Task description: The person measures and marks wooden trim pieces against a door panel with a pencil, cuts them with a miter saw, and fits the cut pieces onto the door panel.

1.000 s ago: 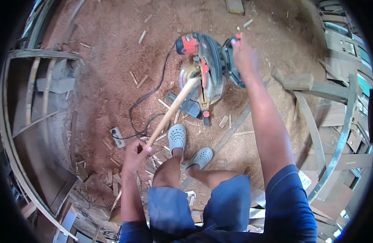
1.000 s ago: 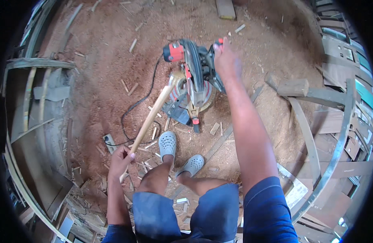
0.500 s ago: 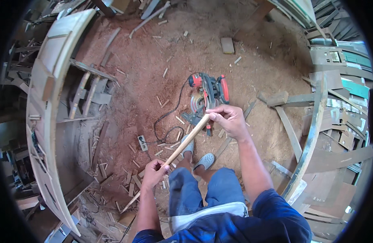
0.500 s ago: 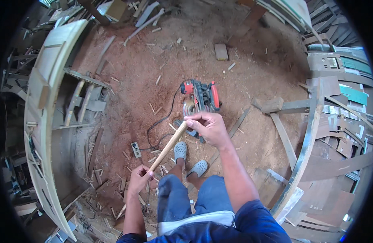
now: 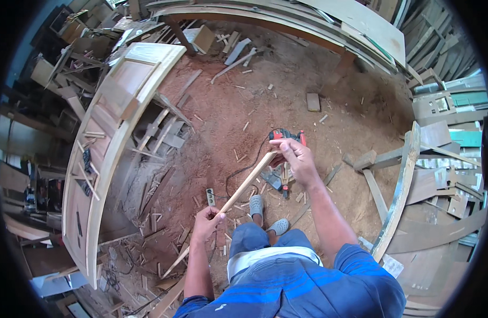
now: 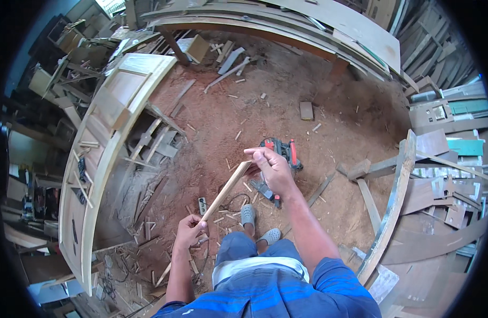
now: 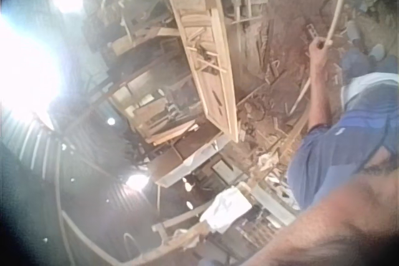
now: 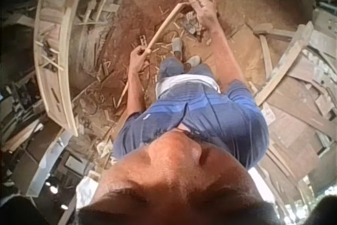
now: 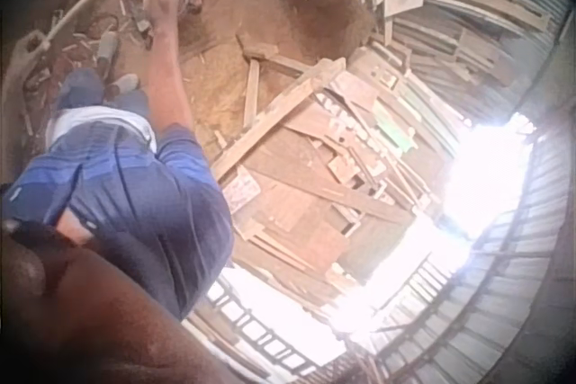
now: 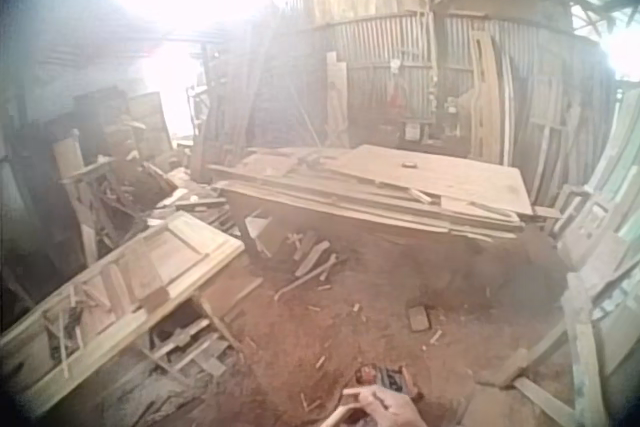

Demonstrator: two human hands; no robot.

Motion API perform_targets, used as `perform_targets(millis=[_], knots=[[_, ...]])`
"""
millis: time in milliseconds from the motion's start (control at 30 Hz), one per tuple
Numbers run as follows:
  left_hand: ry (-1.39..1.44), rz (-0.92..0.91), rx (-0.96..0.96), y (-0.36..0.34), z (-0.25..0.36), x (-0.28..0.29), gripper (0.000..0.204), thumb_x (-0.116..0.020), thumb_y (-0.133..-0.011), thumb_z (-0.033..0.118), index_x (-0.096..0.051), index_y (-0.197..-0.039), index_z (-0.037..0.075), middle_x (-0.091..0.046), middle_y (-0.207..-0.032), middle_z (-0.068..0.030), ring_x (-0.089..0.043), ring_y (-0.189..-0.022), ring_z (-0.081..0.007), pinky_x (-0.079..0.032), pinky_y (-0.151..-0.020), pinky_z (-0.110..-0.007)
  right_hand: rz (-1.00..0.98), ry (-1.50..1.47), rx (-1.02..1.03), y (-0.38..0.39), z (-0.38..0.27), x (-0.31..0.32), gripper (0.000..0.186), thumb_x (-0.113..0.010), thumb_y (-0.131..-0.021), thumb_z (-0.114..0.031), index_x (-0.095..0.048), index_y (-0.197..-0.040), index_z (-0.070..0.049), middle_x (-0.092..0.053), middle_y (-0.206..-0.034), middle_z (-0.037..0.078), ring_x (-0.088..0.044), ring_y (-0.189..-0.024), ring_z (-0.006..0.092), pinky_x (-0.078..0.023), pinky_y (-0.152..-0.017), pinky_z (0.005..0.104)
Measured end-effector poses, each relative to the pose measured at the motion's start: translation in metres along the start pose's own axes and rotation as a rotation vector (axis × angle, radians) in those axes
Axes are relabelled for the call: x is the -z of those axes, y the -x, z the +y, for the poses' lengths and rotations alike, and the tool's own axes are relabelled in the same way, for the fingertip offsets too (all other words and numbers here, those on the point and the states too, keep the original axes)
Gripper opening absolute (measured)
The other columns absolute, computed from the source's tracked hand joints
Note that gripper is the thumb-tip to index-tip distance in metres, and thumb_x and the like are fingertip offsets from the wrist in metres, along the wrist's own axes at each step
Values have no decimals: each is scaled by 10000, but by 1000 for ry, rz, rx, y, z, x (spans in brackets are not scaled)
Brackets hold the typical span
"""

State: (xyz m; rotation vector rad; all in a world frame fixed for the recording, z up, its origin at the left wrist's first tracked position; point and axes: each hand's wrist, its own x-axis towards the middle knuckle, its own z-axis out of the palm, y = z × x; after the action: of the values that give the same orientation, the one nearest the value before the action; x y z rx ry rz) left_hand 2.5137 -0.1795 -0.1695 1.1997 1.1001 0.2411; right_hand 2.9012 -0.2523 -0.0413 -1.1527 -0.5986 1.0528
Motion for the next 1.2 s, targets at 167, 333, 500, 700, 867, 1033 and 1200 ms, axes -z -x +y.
perform_targets(millis=[167,333,500,700,867,1033,1200], knots=[[-44,53,-19,14,33,17,179,-842,-942,149,-712,-998,39,-683,-846,27,-602,-720,-53,-507,-650,-243,-26,192,85,-18,4,-19,219,-686,-1074,-176,-731,-1177,12,-776,-1013,100,-757,-851,159,-633,-779,313],[-55,72,-49,1,64,55,214,-839,-946,217,-718,-977,43,-692,-833,26,-604,-726,-65,-505,-663,-259,-85,231,120,-56,-6,-61,184,-712,-1050,-122,-724,-1184,4,-769,-1017,68,-738,-898,125,-610,-824,287],[-16,79,-54,-43,73,108,250,-837,-949,257,-725,-979,35,-698,-842,26,-611,-762,-64,-519,-698,-262,-147,266,115,-131,11,-114,150,-731,-1018,-45,-707,-1155,13,-768,-1056,85,-743,-942,137,-623,-858,307],[-36,181,-41,-94,80,200,313,-755,-1030,346,-767,-1058,34,-713,-850,9,-623,-768,-71,-513,-700,-262,-155,217,149,-256,16,-181,104,-723,-1028,-63,-716,-1104,7,-780,-945,96,-755,-816,155,-640,-751,308],[-130,389,51,-127,66,247,402,-709,-1046,425,-783,-1014,31,-725,-861,21,-621,-808,-89,-512,-742,-288,-203,156,144,-362,18,-212,102,-733,-1024,-81,-723,-1090,-4,-782,-938,91,-757,-802,157,-651,-705,324],[-251,511,-57,-187,98,255,390,-702,-1045,398,-745,-944,24,-689,-807,7,-569,-752,-85,-477,-690,-301,-245,182,225,-474,15,-237,120,-732,-1032,-111,-727,-1109,-19,-769,-928,74,-737,-782,141,-636,-689,312],[-195,639,-77,-267,198,234,364,-718,-1033,367,-746,-914,24,-677,-747,-15,-575,-717,-94,-485,-669,-310,-182,238,344,-610,-16,-252,183,-696,-1067,-166,-734,-1200,-46,-755,-964,43,-715,-813,120,-616,-701,280]])
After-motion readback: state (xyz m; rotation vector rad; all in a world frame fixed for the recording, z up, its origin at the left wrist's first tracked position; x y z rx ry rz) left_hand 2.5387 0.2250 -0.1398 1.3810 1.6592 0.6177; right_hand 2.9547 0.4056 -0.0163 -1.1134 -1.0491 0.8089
